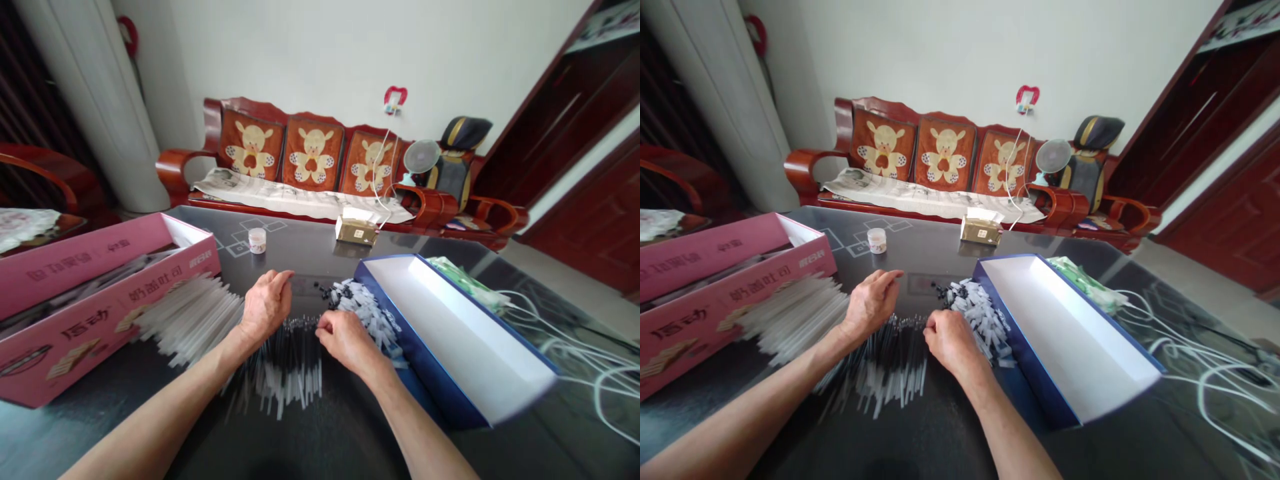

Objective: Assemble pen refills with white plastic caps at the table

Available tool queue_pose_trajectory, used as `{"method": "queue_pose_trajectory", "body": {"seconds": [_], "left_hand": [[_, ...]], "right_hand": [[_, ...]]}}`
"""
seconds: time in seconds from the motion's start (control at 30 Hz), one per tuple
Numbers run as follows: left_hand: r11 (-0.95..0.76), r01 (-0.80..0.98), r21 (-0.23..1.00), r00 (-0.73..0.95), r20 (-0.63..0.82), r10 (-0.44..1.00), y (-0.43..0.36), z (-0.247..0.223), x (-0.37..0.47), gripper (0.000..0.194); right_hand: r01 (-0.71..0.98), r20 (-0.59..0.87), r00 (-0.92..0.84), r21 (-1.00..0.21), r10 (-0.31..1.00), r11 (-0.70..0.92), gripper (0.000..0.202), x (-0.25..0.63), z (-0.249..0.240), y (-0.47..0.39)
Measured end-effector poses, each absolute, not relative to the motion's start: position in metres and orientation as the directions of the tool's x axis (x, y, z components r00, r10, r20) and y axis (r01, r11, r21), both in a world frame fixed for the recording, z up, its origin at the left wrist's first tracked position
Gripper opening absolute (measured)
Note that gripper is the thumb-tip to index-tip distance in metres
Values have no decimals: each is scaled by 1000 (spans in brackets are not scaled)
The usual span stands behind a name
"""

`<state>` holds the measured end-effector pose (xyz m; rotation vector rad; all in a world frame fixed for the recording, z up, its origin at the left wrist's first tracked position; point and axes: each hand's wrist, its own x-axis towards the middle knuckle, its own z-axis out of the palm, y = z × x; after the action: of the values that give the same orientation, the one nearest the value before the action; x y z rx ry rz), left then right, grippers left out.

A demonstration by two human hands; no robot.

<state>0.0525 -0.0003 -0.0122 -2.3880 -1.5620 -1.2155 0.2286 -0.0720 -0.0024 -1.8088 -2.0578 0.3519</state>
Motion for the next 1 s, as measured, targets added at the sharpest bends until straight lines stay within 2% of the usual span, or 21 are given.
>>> {"method": "queue_pose_trajectory", "body": {"seconds": [0.13,0.27,0.33,0.4,0.5,0.57,0.67,0.8,0.9,1.0], "left_hand": [[-475,776,414,149,612,777,2,-11,52,28],[-454,793,405,151,591,792,1,-4,50,29],[-426,825,372,163,564,809,2,8,41,30],[-366,880,302,181,499,847,6,26,25,32],[-221,952,210,145,329,933,11,53,-2,31],[-174,971,164,140,203,969,12,64,-15,28],[-210,973,94,204,65,977,5,65,-20,24],[-304,953,-18,303,-45,952,-22,48,-10,24],[-297,950,-93,289,-90,953,-39,34,-7,23],[-273,955,-118,259,-121,958,-46,25,-8,23]], "right_hand": [[925,10,-46,-378,999,46,20,232,-4,-74],[917,85,-47,-391,995,77,20,236,-3,-71],[893,177,-47,-433,983,120,19,237,-7,-68],[844,339,-32,-496,940,207,19,238,-15,-64],[773,588,7,-516,809,368,20,238,-32,-59],[761,655,15,-497,756,416,18,238,-42,-58],[763,665,21,-493,746,418,17,238,-48,-58],[745,667,-20,-487,744,456,16,237,-45,-58],[724,670,-37,-493,741,482,15,235,-43,-58],[713,665,-35,-507,746,485,14,235,-45,-57]]}}
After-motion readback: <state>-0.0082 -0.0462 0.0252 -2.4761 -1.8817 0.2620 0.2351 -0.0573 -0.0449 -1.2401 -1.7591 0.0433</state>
